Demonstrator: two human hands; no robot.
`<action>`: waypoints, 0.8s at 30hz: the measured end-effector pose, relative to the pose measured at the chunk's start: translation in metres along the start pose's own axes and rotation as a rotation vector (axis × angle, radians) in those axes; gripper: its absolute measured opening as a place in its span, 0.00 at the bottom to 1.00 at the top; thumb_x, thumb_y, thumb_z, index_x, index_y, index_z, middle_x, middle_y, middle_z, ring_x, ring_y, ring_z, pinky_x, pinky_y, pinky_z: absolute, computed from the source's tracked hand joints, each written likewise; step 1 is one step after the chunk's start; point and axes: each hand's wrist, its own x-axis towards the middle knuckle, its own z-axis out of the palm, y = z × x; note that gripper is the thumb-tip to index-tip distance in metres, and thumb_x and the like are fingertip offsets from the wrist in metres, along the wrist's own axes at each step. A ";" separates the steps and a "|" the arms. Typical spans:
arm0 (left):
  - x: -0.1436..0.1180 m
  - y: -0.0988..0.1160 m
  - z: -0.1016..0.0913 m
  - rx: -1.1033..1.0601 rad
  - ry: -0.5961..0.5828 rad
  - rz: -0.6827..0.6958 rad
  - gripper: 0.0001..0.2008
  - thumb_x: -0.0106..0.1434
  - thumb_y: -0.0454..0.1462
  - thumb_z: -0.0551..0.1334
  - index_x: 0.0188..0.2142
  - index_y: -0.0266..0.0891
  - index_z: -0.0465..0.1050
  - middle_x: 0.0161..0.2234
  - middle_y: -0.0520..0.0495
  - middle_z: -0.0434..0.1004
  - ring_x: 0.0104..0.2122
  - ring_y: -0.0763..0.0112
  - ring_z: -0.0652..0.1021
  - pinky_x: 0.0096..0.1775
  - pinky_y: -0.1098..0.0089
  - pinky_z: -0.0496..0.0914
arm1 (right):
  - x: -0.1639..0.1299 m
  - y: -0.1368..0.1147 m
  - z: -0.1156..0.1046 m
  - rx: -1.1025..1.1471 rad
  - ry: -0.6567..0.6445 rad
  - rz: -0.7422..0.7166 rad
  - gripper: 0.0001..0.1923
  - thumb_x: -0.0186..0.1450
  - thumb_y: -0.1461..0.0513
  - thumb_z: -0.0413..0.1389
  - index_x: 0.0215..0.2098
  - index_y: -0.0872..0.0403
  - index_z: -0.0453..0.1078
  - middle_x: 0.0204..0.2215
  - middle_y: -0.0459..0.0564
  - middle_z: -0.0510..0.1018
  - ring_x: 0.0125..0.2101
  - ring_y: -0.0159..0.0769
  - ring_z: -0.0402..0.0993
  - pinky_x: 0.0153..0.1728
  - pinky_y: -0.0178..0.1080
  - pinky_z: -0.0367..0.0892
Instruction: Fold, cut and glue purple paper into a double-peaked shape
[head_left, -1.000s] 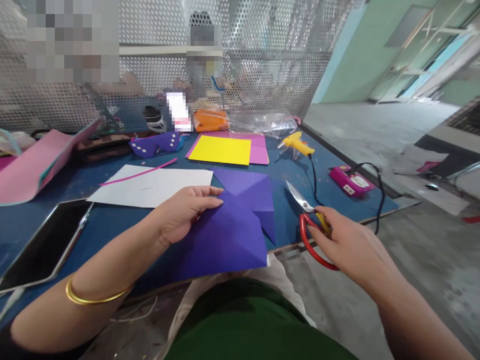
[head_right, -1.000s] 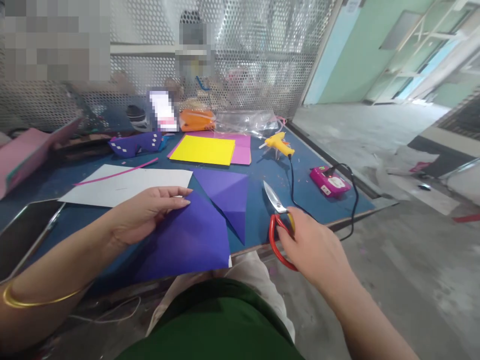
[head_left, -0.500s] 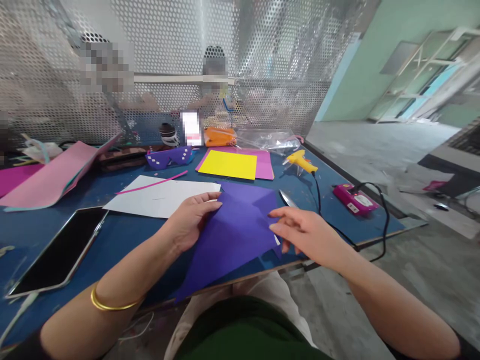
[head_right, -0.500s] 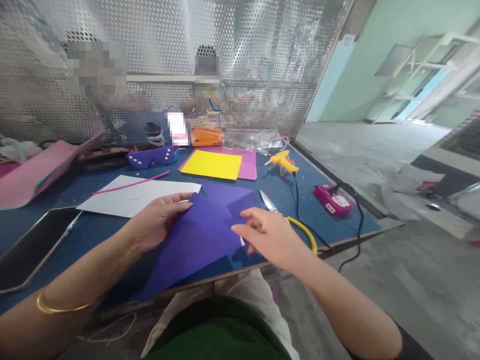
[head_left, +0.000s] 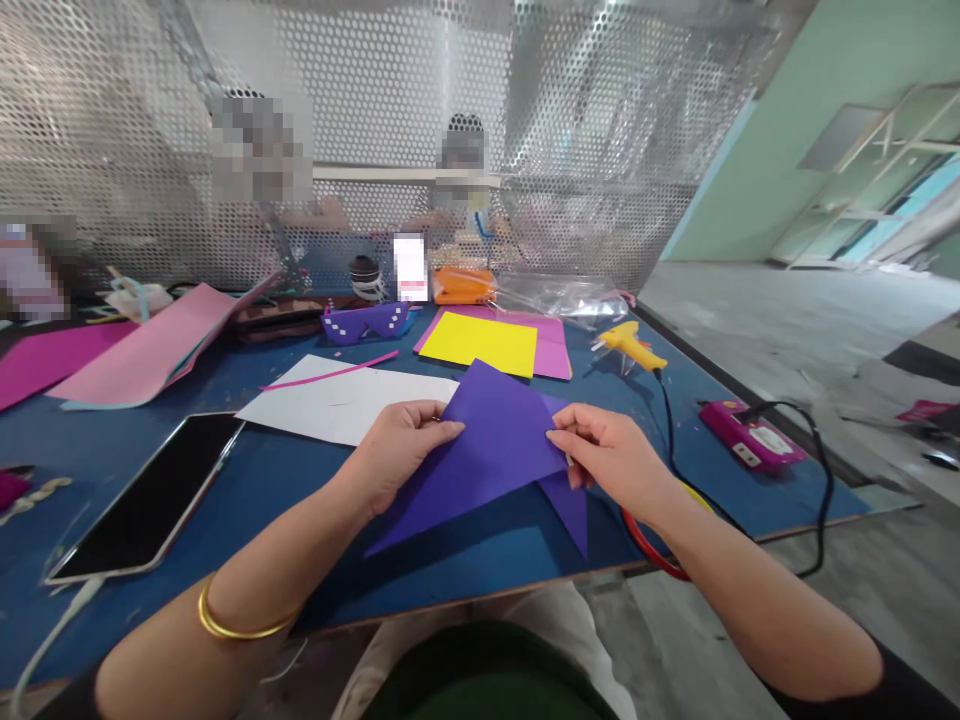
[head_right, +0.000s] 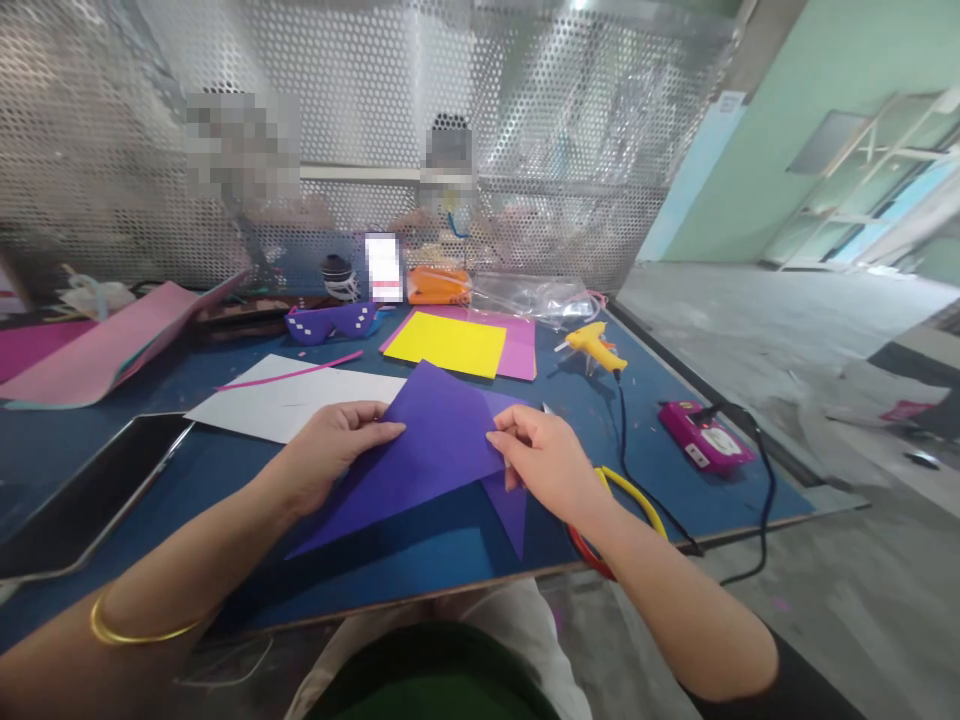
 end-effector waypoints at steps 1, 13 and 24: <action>0.000 0.000 0.000 0.001 0.000 -0.005 0.12 0.48 0.41 0.74 0.30 0.38 0.79 0.27 0.49 0.82 0.25 0.70 0.77 0.30 0.71 0.69 | 0.001 0.001 -0.001 -0.004 -0.020 0.001 0.13 0.61 0.50 0.57 0.34 0.50 0.68 0.19 0.39 0.70 0.17 0.31 0.69 0.19 0.34 0.61; -0.006 -0.002 0.005 0.037 -0.104 -0.010 0.13 0.48 0.43 0.75 0.31 0.39 0.81 0.30 0.46 0.84 0.28 0.66 0.80 0.35 0.68 0.72 | 0.022 -0.023 -0.016 -0.063 -0.126 -0.015 0.14 0.59 0.56 0.62 0.41 0.53 0.72 0.23 0.38 0.70 0.16 0.24 0.62 0.20 0.33 0.58; 0.010 0.015 -0.024 -0.121 0.425 0.270 0.22 0.57 0.53 0.68 0.45 0.42 0.77 0.53 0.41 0.77 0.54 0.59 0.74 0.44 0.68 0.71 | 0.105 -0.042 -0.070 -0.097 0.016 0.033 0.17 0.73 0.52 0.53 0.49 0.57 0.72 0.42 0.48 0.77 0.38 0.37 0.77 0.37 0.41 0.75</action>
